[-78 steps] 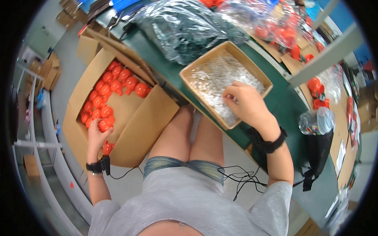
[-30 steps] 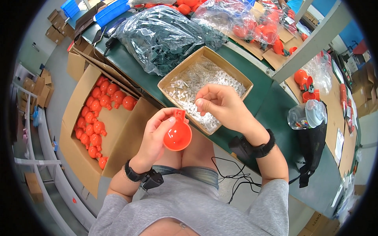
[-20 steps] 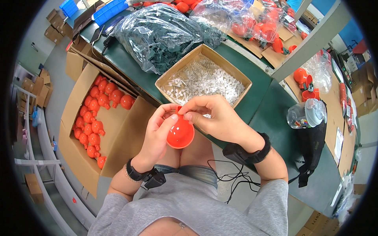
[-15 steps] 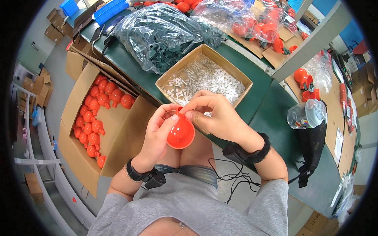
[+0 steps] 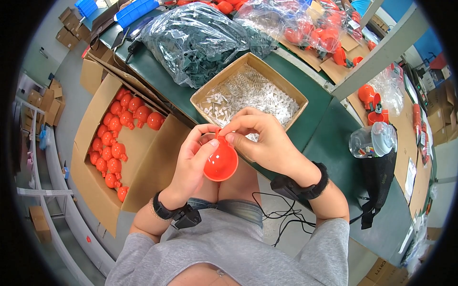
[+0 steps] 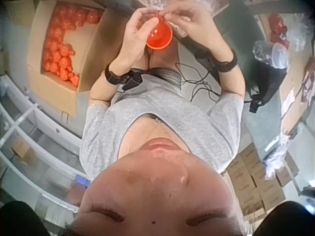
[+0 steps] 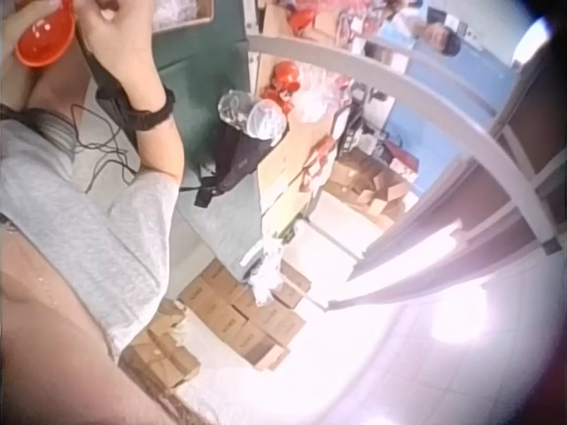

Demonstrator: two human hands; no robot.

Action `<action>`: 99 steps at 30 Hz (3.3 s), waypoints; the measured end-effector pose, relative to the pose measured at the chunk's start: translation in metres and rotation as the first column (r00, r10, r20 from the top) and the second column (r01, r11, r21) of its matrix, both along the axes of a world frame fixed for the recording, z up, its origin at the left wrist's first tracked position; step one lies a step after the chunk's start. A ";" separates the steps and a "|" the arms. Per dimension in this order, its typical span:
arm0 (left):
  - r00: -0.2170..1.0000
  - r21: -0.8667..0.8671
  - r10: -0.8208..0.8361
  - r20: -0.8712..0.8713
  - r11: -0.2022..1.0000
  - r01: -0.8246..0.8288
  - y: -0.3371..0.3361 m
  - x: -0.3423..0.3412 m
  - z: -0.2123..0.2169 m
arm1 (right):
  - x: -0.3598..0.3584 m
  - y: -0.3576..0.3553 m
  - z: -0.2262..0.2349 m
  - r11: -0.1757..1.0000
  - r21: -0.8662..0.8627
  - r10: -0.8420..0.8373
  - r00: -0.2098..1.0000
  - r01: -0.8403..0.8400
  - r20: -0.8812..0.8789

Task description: The person assembles poultry waterers by hand, picking up a red cup from a box, selecting a white valve and a green bracket from separate containers, and snapping the components together. The completed waterer is then placed back into the cardboard box before the person reaches for the next set of parts.

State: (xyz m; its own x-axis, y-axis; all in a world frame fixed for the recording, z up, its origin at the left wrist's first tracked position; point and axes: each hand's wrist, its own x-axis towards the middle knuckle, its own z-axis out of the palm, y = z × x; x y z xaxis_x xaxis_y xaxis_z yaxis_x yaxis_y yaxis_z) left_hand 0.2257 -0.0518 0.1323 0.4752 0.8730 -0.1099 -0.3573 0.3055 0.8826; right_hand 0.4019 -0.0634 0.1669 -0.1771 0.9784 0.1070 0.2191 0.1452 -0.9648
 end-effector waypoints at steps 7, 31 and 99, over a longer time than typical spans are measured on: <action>1.000 0.002 -0.005 -0.019 1.000 0.005 -0.007 0.001 0.001 | -0.002 -0.001 0.005 0.995 -0.103 -0.022 0.996 0.013 -0.090; 0.975 0.034 -0.107 -0.195 0.993 0.115 -0.006 -0.006 0.001 | 0.036 0.014 -0.011 0.973 0.206 -0.210 0.749 0.100 0.629; 0.910 0.060 -0.358 -0.210 0.924 0.377 0.045 0.031 0.010 | 0.033 0.015 0.002 0.990 -0.025 -0.137 0.990 0.136 -0.036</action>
State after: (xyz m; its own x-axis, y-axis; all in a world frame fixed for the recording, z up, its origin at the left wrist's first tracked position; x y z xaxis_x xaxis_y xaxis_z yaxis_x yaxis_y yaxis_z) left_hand 0.2566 -0.0072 0.1422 0.7425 0.6517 -0.1548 -0.0575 0.2923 0.9546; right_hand 0.4345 -0.0488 0.1685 -0.0377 0.9953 0.0891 0.1992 0.0948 -0.9754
